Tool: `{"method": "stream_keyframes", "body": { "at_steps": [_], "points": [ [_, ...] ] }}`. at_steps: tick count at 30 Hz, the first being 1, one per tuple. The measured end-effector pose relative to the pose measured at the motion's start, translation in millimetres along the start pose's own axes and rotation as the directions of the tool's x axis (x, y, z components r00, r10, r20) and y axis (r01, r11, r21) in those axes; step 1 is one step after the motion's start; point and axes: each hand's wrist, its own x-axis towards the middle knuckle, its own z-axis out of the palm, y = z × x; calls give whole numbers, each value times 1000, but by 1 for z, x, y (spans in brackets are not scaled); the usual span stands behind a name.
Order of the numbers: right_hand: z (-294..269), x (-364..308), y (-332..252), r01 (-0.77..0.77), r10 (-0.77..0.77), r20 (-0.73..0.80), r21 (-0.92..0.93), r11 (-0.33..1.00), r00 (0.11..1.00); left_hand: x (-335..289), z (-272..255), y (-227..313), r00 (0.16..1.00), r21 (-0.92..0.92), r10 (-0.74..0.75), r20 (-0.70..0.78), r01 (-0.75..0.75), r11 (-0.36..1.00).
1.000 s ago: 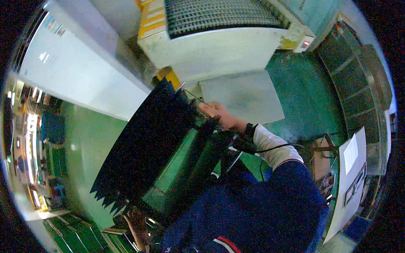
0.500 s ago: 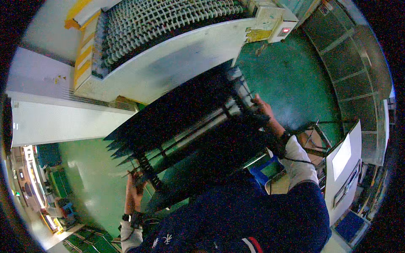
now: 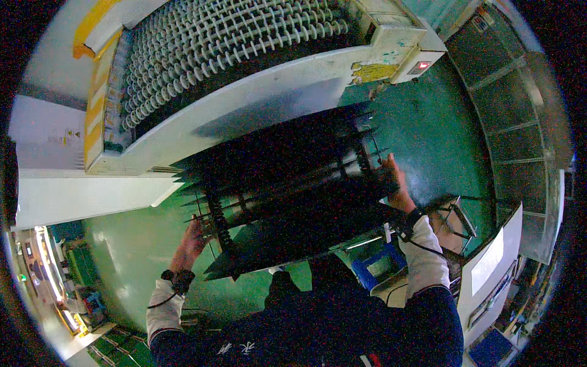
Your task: Retrieving panels from a machine and loading them into a storage rack.
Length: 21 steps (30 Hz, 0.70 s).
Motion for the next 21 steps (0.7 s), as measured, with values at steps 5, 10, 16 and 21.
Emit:
{"method": "stream_keyframes", "body": {
  "at_steps": [5, 10, 16, 21],
  "points": [
    [22, 24, 6, 58, -50, 100, -87, 994, 994, 34, -10, 7, 998, 59, 3, -66, 1, 998],
    [33, 11, -9, 149, -70, 308, -242, 959, 949, 39, -33, 6, 995, 158, -58, -81, 70, 985],
    [11, -27, -10, 587, -435, 394, -544, 600, 810, -37, 0, 32, 999, 262, 8, -43, 3, 965],
    [-40, -71, -55, 214, -273, -56, -479, 852, 960, -103, -38, -27, 965, 51, 36, -261, -23, 998]
  ]
}}
